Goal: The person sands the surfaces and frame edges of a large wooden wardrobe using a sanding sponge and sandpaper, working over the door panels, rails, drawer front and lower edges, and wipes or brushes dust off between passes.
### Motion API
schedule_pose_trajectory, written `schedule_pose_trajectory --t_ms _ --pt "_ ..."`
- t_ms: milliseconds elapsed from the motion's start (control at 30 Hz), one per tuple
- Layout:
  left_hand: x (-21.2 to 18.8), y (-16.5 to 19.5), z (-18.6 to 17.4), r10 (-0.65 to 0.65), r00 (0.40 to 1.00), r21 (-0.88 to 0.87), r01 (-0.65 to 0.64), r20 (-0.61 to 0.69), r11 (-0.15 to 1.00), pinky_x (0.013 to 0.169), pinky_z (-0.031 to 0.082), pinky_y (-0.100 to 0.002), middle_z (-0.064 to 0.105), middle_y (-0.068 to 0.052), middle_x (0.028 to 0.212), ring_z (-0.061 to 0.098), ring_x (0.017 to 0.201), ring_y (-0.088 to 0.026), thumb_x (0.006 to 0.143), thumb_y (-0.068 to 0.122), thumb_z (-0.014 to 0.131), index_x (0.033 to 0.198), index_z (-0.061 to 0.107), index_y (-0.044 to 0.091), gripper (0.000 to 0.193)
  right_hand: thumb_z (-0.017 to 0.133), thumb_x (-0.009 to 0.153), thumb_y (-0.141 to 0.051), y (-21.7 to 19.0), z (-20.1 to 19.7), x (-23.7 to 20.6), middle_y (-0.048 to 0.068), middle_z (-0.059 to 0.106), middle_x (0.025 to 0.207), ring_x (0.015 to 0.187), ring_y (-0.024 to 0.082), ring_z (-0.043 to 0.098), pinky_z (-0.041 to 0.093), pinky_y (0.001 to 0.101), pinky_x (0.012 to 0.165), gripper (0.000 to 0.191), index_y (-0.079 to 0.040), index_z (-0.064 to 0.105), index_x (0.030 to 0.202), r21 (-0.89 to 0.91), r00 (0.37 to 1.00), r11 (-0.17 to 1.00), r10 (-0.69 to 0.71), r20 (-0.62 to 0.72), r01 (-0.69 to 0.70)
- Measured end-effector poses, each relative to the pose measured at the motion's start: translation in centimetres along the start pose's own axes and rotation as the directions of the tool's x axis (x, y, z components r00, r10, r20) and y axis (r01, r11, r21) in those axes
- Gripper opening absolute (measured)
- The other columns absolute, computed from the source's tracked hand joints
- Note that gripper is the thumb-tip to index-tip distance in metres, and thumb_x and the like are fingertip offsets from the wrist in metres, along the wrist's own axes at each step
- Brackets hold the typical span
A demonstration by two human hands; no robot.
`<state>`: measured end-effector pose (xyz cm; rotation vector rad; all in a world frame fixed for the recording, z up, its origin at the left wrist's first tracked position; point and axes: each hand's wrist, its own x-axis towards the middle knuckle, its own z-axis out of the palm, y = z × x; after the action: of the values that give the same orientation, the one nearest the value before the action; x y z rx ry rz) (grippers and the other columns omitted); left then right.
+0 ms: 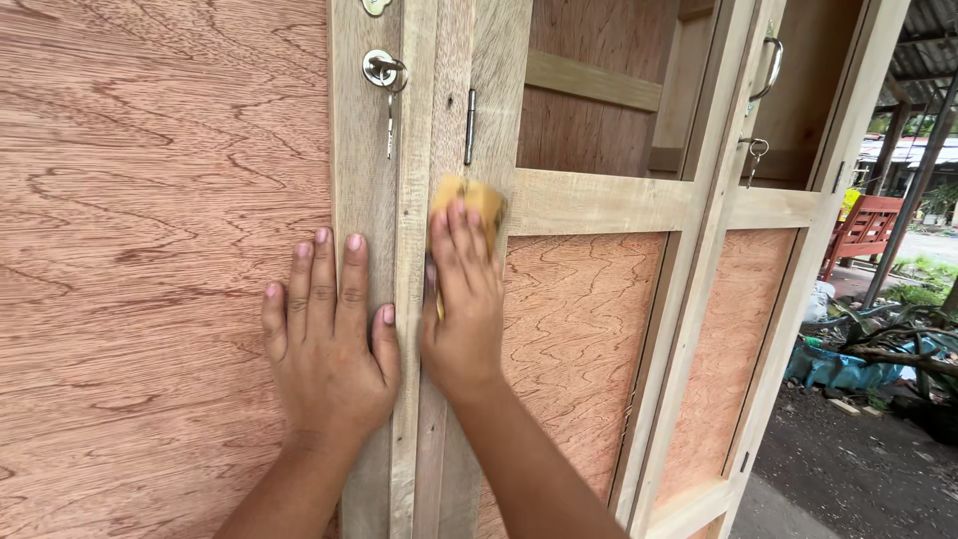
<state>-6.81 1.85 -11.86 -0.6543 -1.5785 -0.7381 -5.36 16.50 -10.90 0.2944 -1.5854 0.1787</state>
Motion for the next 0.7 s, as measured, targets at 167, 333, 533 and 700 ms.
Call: schedule_pose_trajectory --t_ms 167,333,533,700 --pt "0.0 0.0 0.0 0.008 1.000 0.012 -0.008 0.002 1.000 0.127 0.010 -0.050 0.037 -0.018 0.165 0.028 0.156 -0.031 0.101 0.032 0.045 0.161 0.036 0.010 0.064 0.048 0.098 -0.001 -4.1 -2.7 -10.4 0.015 0.041 0.161 0.155 0.029 0.030 0.021 0.0500 0.127 0.055 -0.006 0.045 0.153 -0.074 0.984 0.996 0.059 0.165 -0.047" --pt "0.0 -0.1 0.1 0.009 1.000 0.024 -0.009 0.028 1.000 0.127 0.010 -0.050 0.034 -0.019 0.167 0.025 0.157 -0.030 0.103 0.031 0.042 0.163 0.034 0.009 0.064 0.044 0.106 0.002 -0.4 -0.4 -4.3 0.016 0.036 0.167 0.159 0.029 0.027 0.021 0.0507 0.127 0.053 -0.005 0.040 0.159 -0.067 0.995 0.996 0.066 0.075 -0.061" --pt "-0.1 0.0 0.0 0.003 1.000 0.035 -0.004 0.026 0.999 0.127 0.010 -0.049 0.035 -0.018 0.166 0.026 0.157 -0.029 0.103 0.033 0.042 0.162 0.034 0.010 0.064 0.048 0.099 0.007 -0.5 -0.2 -2.0 0.021 0.034 0.167 0.159 0.035 0.025 0.021 0.0530 0.131 0.061 -0.001 0.036 0.159 -0.035 0.994 0.994 0.102 -0.042 -0.104" --pt "0.1 0.0 0.0 0.009 1.000 0.006 -0.009 0.005 1.000 0.127 0.010 -0.050 0.035 -0.018 0.167 0.026 0.157 -0.029 0.103 0.031 0.043 0.162 0.035 0.010 0.064 0.047 0.089 0.009 -3.0 -1.1 -8.5 0.026 0.033 0.165 0.157 0.041 0.025 0.021 0.0558 0.128 0.069 0.003 0.036 0.156 -0.026 0.991 0.994 0.108 0.079 -0.106"
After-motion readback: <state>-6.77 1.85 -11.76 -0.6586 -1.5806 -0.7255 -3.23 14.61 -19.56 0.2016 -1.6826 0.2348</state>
